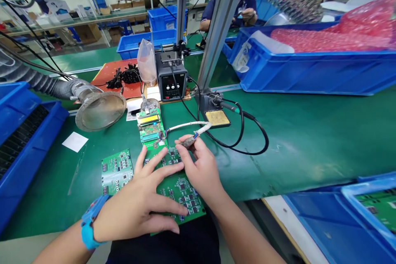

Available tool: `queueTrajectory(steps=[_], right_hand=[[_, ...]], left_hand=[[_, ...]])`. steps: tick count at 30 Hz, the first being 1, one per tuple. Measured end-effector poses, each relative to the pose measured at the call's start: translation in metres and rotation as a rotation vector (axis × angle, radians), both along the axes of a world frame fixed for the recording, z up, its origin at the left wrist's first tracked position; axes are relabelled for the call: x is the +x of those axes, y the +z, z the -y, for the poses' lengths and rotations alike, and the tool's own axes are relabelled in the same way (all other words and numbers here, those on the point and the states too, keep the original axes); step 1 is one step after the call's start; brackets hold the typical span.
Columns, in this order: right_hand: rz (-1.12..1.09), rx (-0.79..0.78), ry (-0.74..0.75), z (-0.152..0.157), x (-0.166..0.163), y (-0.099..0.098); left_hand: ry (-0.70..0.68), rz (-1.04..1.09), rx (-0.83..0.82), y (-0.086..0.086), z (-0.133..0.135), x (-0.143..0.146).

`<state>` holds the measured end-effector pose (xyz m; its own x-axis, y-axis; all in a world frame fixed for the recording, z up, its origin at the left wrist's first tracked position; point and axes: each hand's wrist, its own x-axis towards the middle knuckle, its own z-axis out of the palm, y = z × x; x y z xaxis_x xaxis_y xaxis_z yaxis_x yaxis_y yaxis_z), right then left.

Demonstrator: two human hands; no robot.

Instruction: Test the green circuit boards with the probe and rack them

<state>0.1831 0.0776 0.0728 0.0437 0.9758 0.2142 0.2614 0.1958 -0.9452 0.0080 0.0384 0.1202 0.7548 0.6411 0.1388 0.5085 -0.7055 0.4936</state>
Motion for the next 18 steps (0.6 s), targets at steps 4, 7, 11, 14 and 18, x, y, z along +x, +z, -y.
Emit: queueTrajectory(steps=[4, 7, 11, 14, 18], right_hand=[[-0.005, -0.002, -0.003, 0.0, 0.0, 0.0], [-0.004, -0.003, -0.004, 0.001, 0.0, 0.0], [0.0, -0.006, -0.002, 0.001, 0.0, 0.0], [0.001, 0.003, 0.004, 0.001, 0.001, -0.001], [-0.001, 0.01, -0.003, -0.001, 0.001, -0.002]], left_hand=[[0.006, -0.029, -0.019, 0.002, -0.002, 0.002], [0.014, -0.018, -0.033, 0.001, -0.002, 0.002], [0.025, 0.016, -0.04, -0.003, 0.0, 0.001], [0.06, 0.032, -0.04, -0.006, 0.001, 0.0], [0.068, 0.078, -0.041, -0.01, 0.003, -0.001]])
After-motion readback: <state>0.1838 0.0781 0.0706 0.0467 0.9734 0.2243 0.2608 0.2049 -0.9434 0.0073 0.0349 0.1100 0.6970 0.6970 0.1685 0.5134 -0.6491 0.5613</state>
